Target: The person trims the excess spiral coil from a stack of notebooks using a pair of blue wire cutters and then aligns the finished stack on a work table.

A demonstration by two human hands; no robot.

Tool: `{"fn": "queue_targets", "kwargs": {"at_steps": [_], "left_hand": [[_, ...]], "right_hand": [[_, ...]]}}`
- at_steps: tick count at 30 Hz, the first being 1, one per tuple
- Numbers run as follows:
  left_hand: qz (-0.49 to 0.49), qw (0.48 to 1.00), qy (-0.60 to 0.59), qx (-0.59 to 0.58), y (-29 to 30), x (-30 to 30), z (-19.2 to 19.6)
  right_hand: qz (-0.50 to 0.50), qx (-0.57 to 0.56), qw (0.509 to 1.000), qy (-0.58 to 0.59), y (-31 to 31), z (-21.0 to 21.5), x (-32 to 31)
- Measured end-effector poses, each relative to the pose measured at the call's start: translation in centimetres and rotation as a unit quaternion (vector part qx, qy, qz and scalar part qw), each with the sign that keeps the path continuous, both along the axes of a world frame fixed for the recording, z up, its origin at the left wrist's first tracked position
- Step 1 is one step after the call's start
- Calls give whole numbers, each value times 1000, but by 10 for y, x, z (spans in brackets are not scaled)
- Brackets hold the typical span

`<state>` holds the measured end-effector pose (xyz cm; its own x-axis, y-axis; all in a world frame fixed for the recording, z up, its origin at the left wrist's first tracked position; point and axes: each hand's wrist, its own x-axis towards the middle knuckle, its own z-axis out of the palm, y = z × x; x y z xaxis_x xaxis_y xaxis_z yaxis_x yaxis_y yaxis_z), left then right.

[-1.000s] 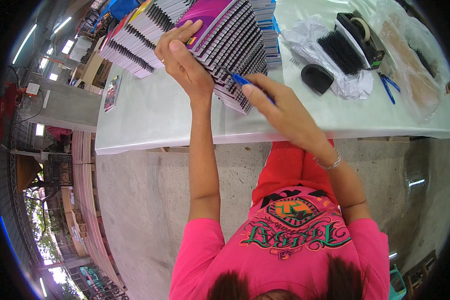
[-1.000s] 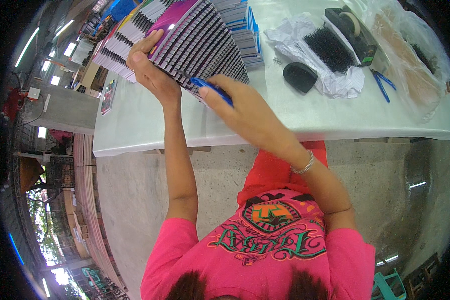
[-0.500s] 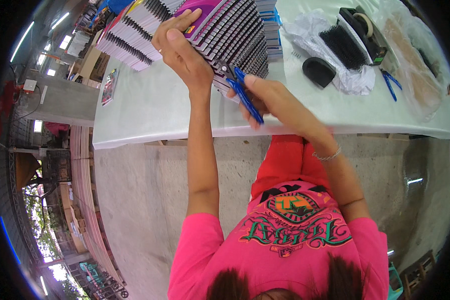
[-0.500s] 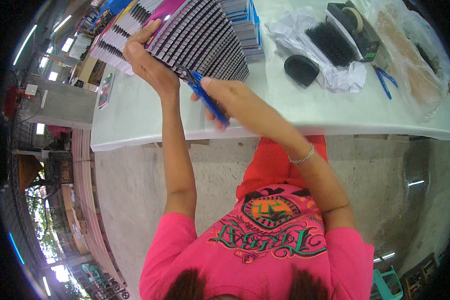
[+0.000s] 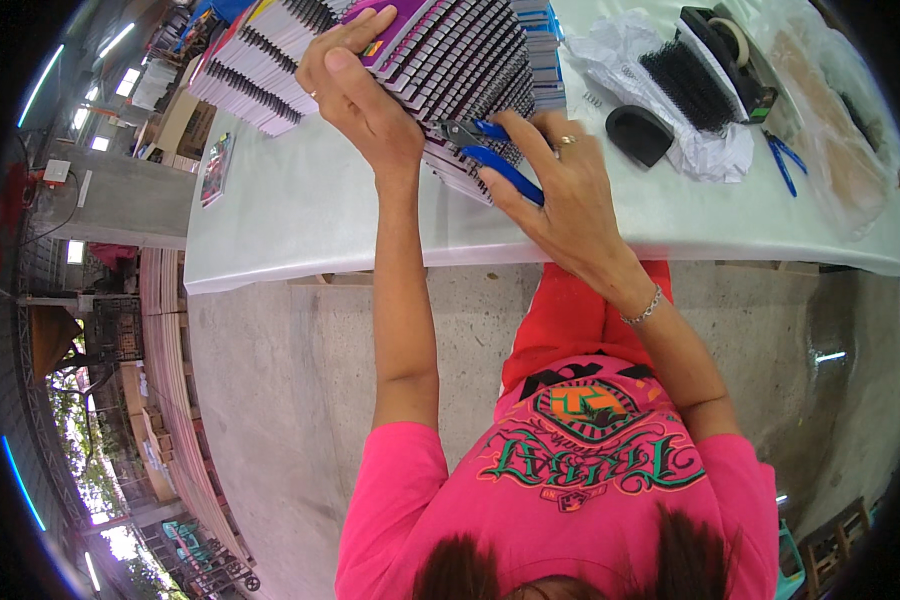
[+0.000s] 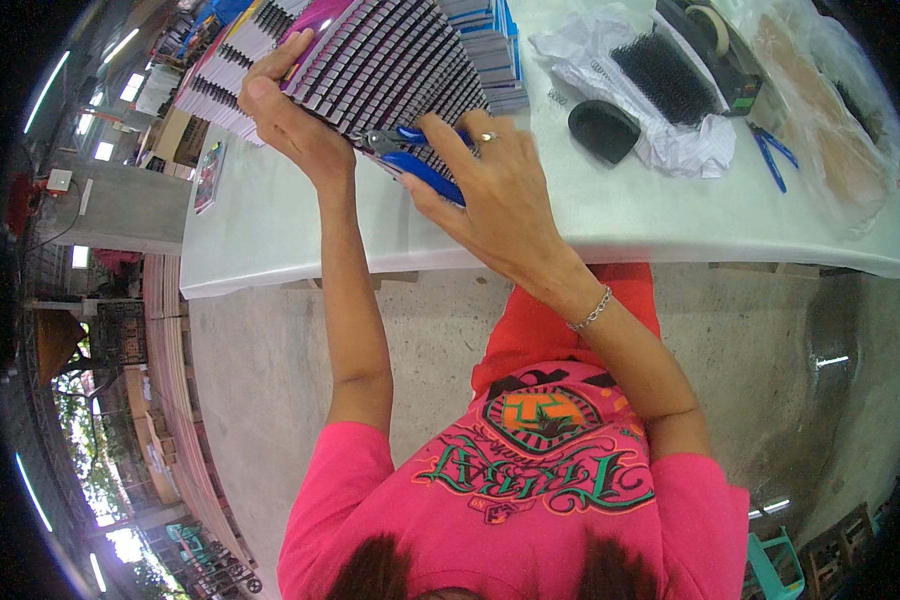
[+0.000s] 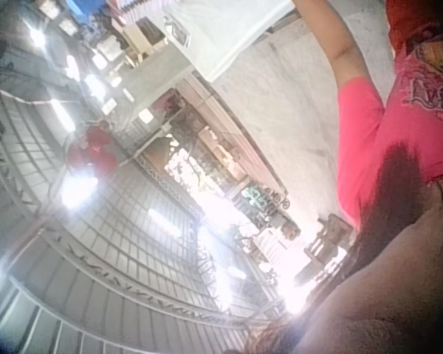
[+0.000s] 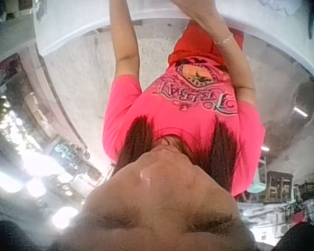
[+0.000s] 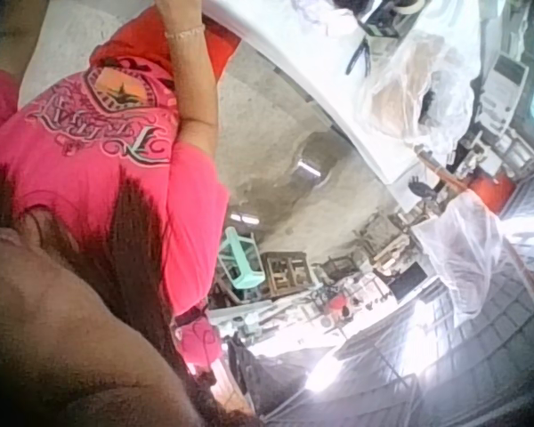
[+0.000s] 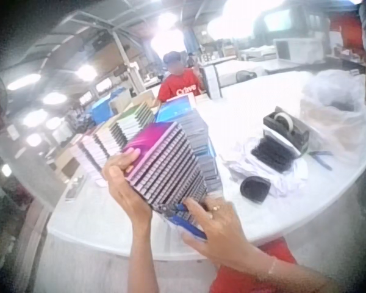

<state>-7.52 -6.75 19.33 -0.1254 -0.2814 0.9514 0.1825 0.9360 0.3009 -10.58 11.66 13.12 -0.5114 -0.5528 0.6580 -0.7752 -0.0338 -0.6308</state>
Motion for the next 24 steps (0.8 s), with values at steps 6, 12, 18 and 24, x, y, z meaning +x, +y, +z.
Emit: {"fn": "queue_targets", "kwargs": {"at_steps": [6, 12, 18, 24], "left_hand": [[2, 1000, 1, -12, 0, 0, 0], [-15, 1000, 1, -13, -2, 1, 0], [2, 1000, 0, -18, -16, 2, -6], [-18, 1000, 14, -1, -14, 0, -6]], "right_hand": [[280, 97, 866, -403, 8, 17, -23], [-56, 19, 997, 43, 7, -8, 4], [-79, -4, 992, 102, -1, -13, 3], [337, 81, 784, -516, 10, 8, -14]]}}
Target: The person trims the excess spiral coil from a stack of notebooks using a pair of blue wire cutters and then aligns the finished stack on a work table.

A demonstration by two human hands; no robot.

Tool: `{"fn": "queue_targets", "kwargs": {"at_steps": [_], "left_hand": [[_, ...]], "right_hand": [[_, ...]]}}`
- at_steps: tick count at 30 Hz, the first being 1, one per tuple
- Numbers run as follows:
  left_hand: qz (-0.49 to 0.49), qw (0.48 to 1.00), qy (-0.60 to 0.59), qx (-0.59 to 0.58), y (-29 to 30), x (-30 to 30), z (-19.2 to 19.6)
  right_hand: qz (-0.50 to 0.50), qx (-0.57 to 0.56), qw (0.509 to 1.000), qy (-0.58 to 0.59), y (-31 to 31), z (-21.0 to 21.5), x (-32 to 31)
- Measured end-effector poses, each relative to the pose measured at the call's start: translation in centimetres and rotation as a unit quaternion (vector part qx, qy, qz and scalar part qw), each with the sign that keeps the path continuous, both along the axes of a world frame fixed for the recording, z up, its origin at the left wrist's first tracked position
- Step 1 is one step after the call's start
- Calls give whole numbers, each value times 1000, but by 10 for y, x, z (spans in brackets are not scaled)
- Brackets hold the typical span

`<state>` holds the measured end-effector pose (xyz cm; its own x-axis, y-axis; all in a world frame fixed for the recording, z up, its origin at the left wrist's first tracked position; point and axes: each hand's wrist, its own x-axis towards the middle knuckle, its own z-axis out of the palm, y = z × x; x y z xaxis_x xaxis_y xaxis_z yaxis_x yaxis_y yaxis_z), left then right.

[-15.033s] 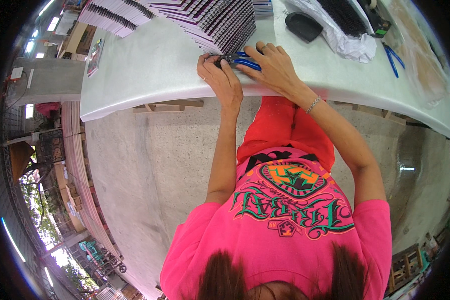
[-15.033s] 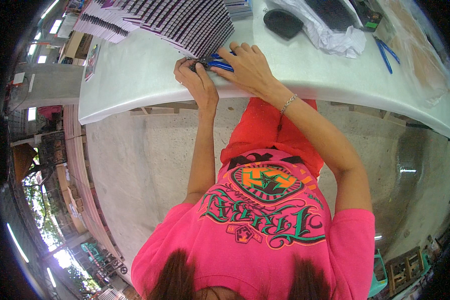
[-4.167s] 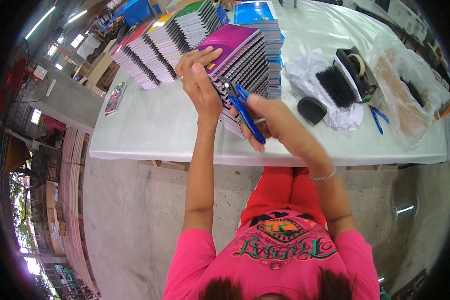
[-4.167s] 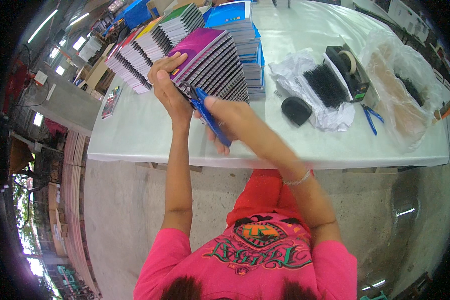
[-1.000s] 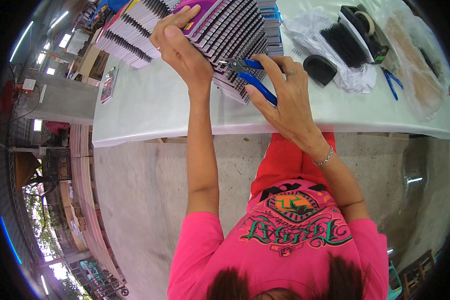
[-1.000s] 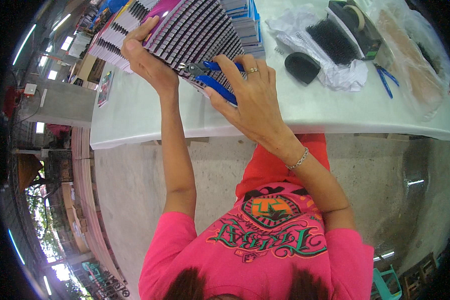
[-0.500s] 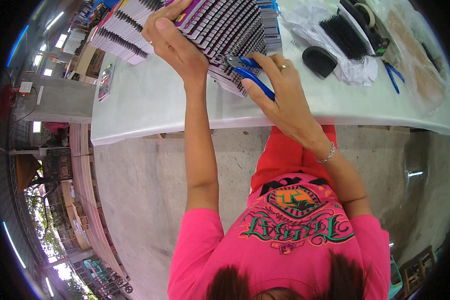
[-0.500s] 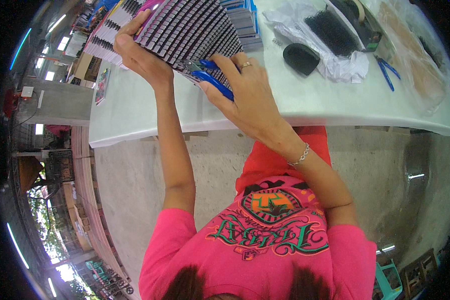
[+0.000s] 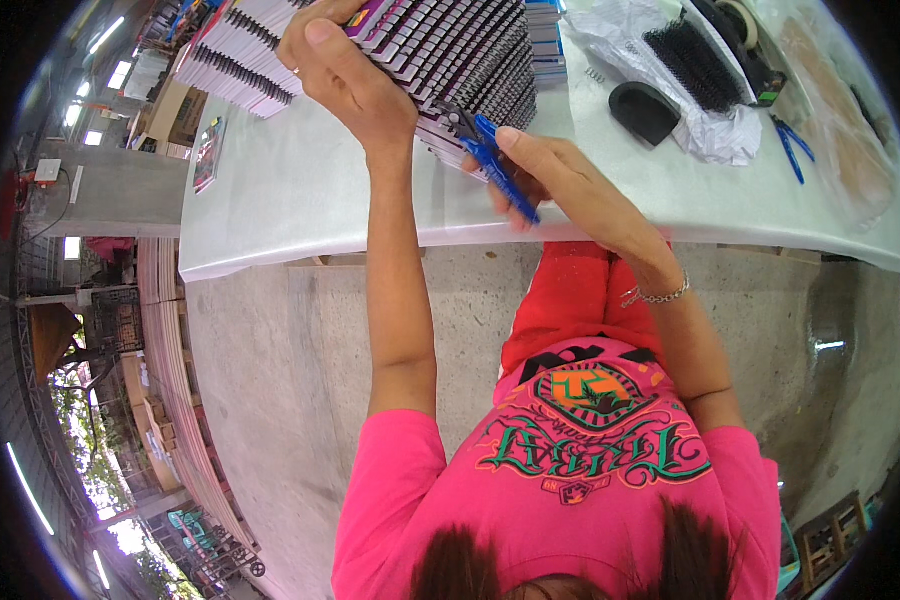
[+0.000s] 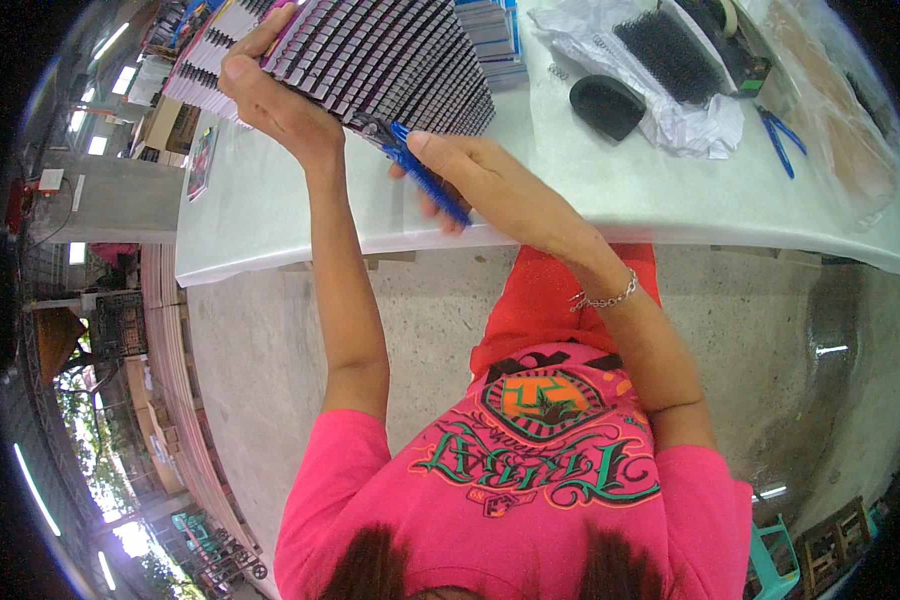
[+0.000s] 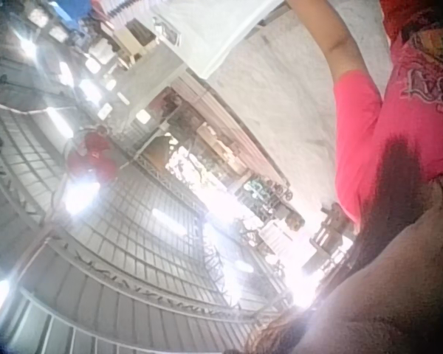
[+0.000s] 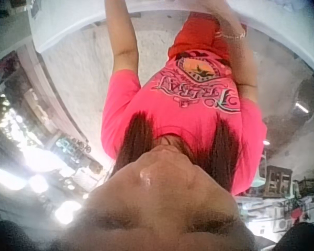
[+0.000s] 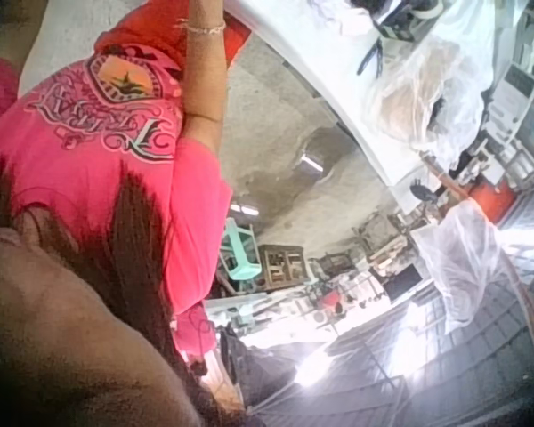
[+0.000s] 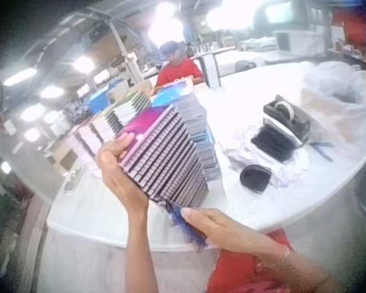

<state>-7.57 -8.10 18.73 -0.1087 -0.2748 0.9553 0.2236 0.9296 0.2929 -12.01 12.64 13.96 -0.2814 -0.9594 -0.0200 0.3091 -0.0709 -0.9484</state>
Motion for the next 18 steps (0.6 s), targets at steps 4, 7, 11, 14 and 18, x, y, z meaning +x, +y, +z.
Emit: {"fn": "queue_targets", "kwargs": {"at_steps": [4, 7, 11, 14, 18], "left_hand": [[-9, 1000, -7, 14, 0, 1, -1], [-25, 1000, 0, 18, -2, 1, -1], [-26, 999, 4, 29, 3, -1, 1], [-23, 999, 3, 33, 3, -1, 1], [-15, 1000, -2, 27, 2, 0, 1]], "right_hand": [[-328, -70, 805, 489, -2, -19, 17], [-377, -48, 750, 541, 0, -26, 19], [-376, -50, 734, 563, -4, -32, 17], [-274, -19, 852, 446, -6, -30, 13], [-7, 57, 994, 89, 2, -18, -7]]}}
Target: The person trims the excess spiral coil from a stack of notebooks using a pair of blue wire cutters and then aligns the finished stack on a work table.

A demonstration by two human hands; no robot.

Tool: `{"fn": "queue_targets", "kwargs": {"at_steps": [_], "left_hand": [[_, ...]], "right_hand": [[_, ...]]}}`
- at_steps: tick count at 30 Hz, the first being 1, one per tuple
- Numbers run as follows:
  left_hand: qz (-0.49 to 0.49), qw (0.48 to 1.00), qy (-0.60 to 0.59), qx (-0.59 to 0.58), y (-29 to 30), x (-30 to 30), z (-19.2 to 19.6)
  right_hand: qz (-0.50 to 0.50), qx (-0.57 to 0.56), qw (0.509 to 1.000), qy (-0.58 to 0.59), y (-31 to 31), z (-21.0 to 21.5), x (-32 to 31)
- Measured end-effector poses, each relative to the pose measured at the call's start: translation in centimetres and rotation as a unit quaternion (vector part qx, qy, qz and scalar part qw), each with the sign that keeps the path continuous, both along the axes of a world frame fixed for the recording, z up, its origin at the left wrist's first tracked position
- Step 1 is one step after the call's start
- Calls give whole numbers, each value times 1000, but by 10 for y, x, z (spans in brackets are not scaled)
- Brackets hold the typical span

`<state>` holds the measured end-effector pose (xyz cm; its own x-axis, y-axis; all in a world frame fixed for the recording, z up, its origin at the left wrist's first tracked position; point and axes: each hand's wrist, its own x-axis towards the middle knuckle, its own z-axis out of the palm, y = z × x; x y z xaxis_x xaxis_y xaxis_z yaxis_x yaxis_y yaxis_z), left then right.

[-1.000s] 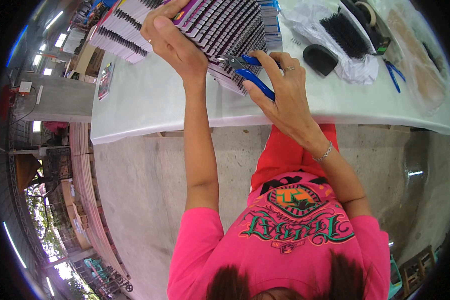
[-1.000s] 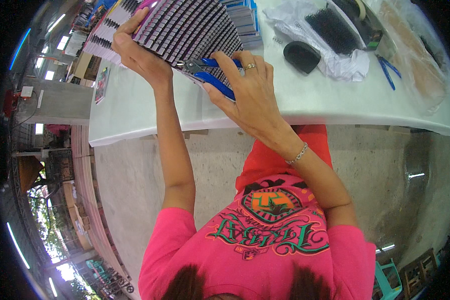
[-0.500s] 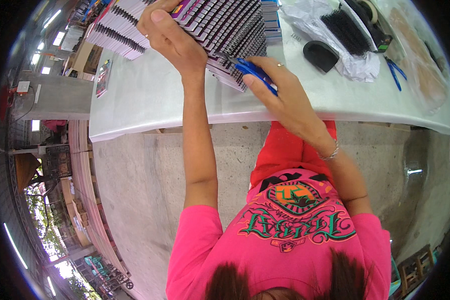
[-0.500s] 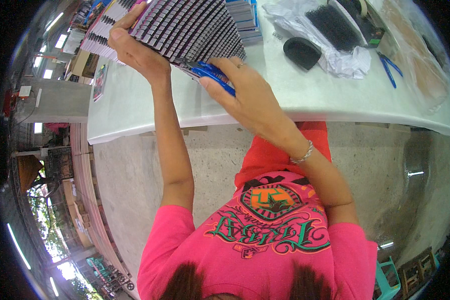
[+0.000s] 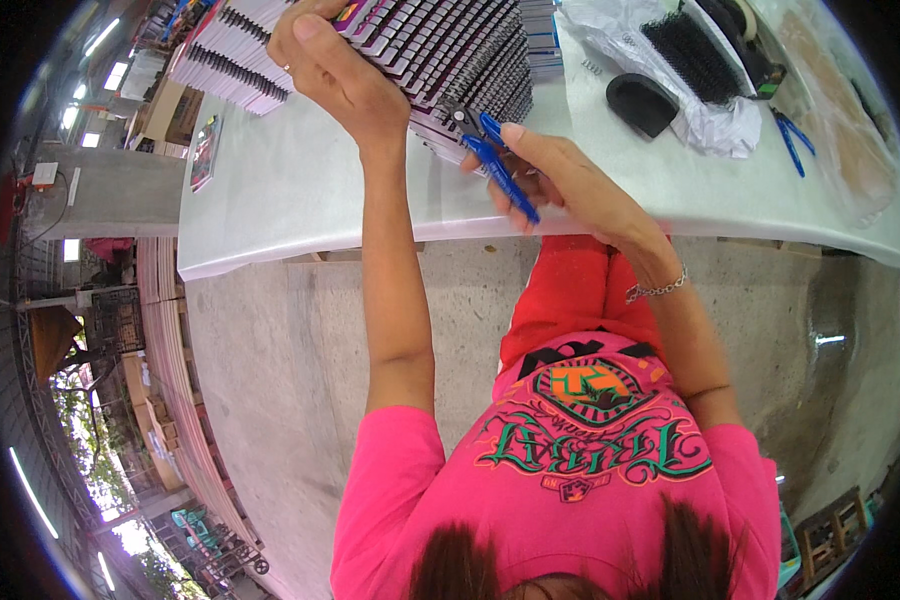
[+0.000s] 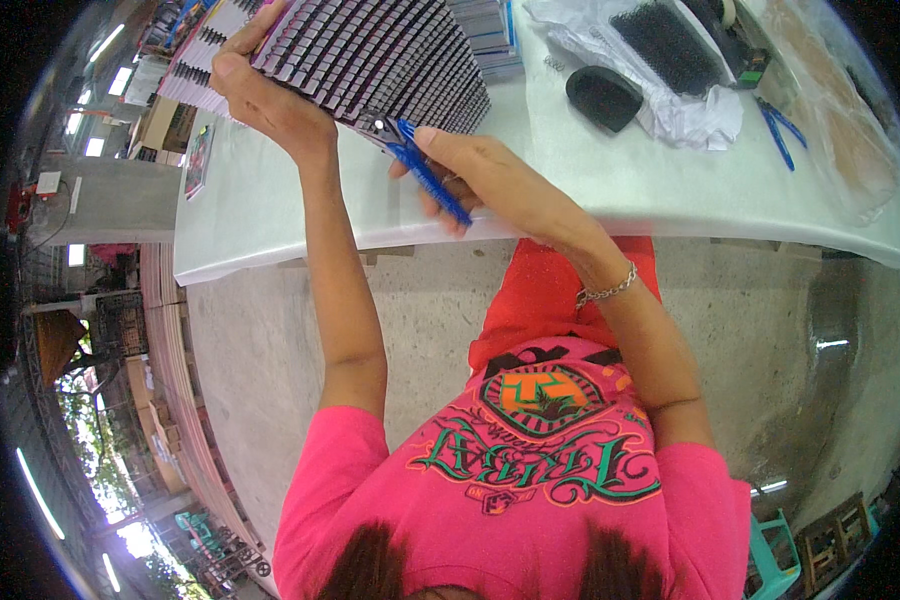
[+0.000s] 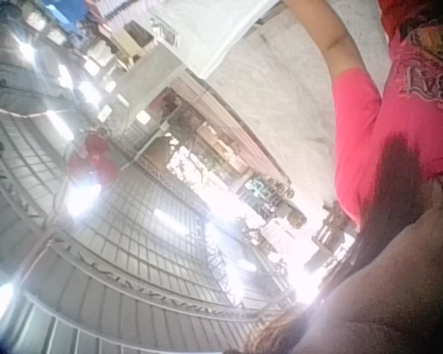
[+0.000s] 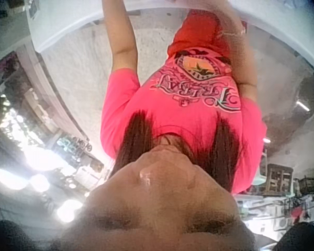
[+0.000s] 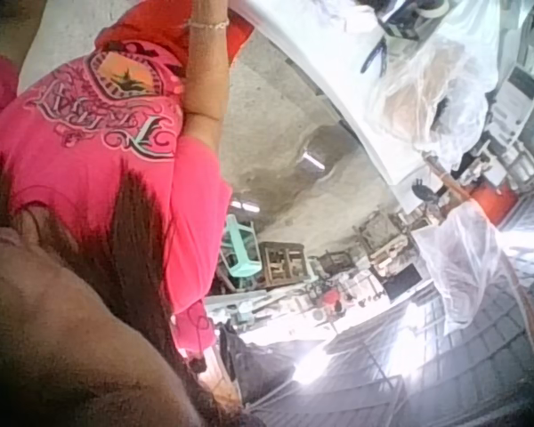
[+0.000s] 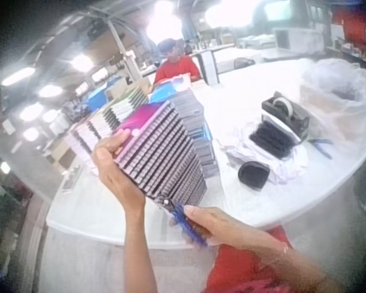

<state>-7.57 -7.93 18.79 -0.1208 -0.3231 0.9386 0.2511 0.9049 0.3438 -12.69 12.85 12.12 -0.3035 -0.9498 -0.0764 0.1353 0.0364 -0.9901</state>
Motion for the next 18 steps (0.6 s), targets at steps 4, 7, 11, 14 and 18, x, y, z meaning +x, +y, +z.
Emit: {"fn": "queue_targets", "kwargs": {"at_steps": [4, 7, 11, 14, 18], "left_hand": [[-5, 1000, -1, -5, -3, 0, -1], [-25, 999, 15, 16, -2, -2, -1], [-11, 1000, 13, 1, 0, -2, 0], [-12, 1000, 7, -7, 5, -2, 2], [23, 999, 4, -25, 6, -1, 2]], "right_hand": [[-258, -127, 875, 390, -4, -14, 18], [-312, -126, 809, 482, -4, -22, 22], [-324, -116, 786, 514, -8, -27, 25], [-336, -130, 757, 546, -11, -25, 24], [-13, -32, 999, -2, -4, -11, 13]]}}
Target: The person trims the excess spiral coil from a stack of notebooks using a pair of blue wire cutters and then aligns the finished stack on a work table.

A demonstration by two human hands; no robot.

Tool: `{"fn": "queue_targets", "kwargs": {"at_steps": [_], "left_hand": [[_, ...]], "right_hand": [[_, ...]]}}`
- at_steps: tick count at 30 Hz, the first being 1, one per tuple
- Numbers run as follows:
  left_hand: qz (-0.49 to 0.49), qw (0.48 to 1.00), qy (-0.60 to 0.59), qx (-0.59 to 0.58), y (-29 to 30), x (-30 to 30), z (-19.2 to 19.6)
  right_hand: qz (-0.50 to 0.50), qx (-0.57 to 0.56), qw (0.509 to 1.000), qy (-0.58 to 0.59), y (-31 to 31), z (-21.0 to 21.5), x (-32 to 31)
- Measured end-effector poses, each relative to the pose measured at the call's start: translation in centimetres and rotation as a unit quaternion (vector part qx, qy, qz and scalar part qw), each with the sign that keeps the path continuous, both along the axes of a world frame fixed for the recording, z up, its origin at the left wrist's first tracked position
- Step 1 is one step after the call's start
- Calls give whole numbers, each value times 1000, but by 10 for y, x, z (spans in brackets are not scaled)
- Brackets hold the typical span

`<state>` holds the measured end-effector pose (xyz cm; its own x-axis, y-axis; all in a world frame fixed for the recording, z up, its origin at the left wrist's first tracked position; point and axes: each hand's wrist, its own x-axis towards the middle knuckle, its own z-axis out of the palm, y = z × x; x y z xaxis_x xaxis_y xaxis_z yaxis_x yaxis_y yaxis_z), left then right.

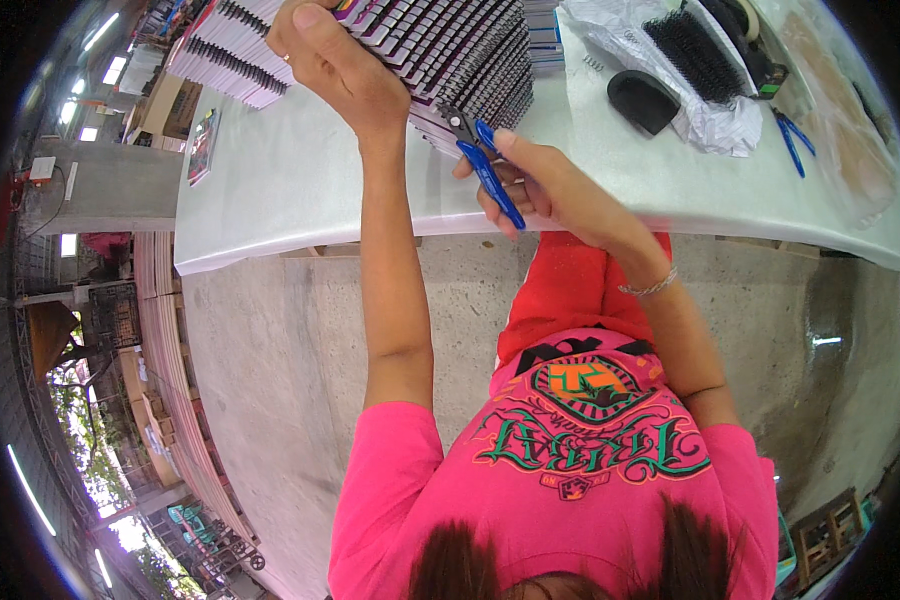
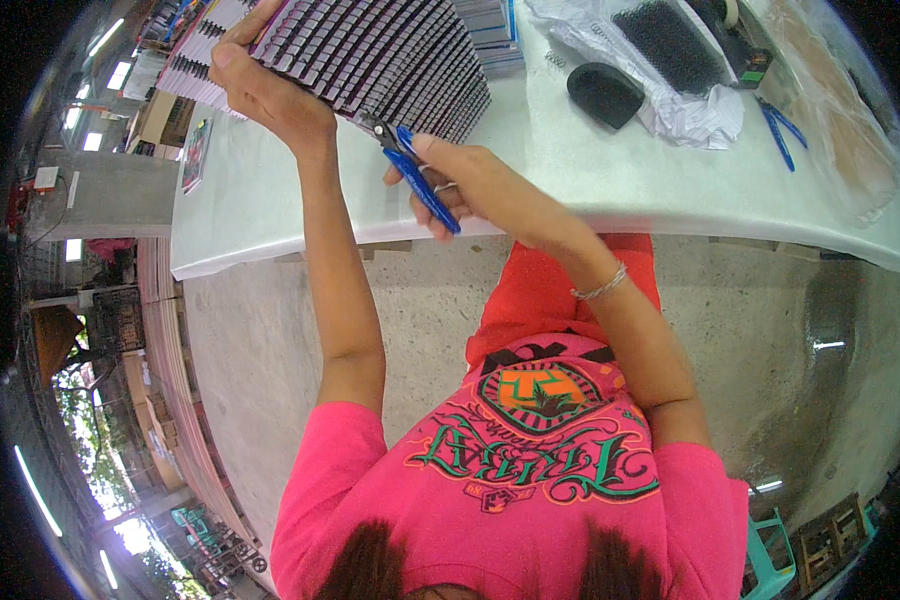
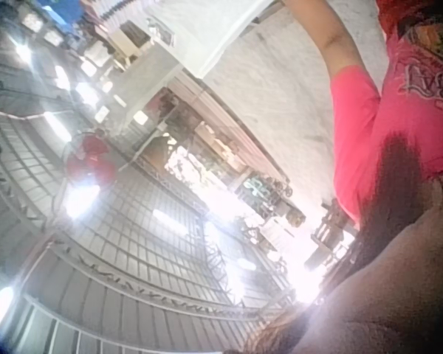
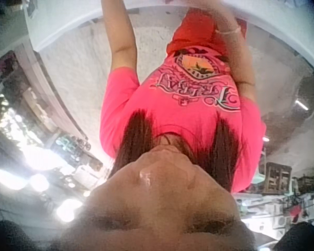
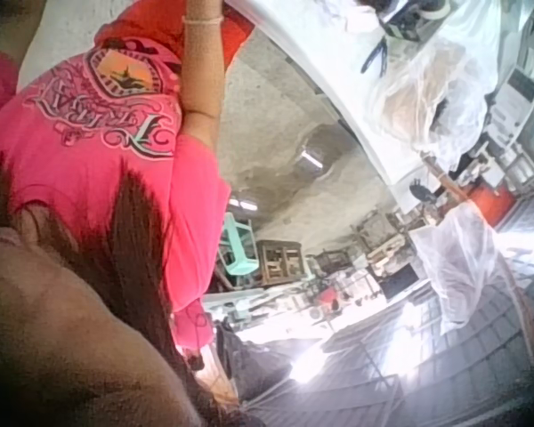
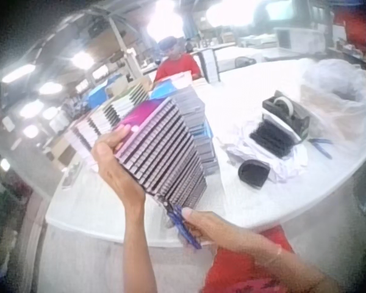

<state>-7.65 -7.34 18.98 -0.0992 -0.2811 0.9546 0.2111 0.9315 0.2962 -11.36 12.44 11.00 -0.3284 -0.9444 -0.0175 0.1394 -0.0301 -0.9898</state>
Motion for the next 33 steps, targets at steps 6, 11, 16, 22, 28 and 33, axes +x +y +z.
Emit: {"fn": "queue_targets", "kwargs": {"at_steps": [6, 11, 16, 22, 28, 33], "left_hand": [[-2, 1000, -13, 8, -6, 2, 0], [-18, 1000, 4, 14, -9, -1, 0], [1, 1000, 7, 29, -3, -2, -3], [-23, 1000, 5, 1, -8, 1, -2], [-31, 998, 4, 46, -5, -2, -1], [-27, 999, 6, 37, -6, -2, -2]], "right_hand": [[-314, -100, 833, 444, -5, -19, 12], [-329, -82, 807, 484, -7, -25, 15], [-246, -57, 898, 360, -9, -22, 15], [-108, -26, 976, 190, -2, -14, 4], [-313, -78, 825, 464, -4, -33, 12], [-317, -72, 810, 487, -9, -33, 14]]}}
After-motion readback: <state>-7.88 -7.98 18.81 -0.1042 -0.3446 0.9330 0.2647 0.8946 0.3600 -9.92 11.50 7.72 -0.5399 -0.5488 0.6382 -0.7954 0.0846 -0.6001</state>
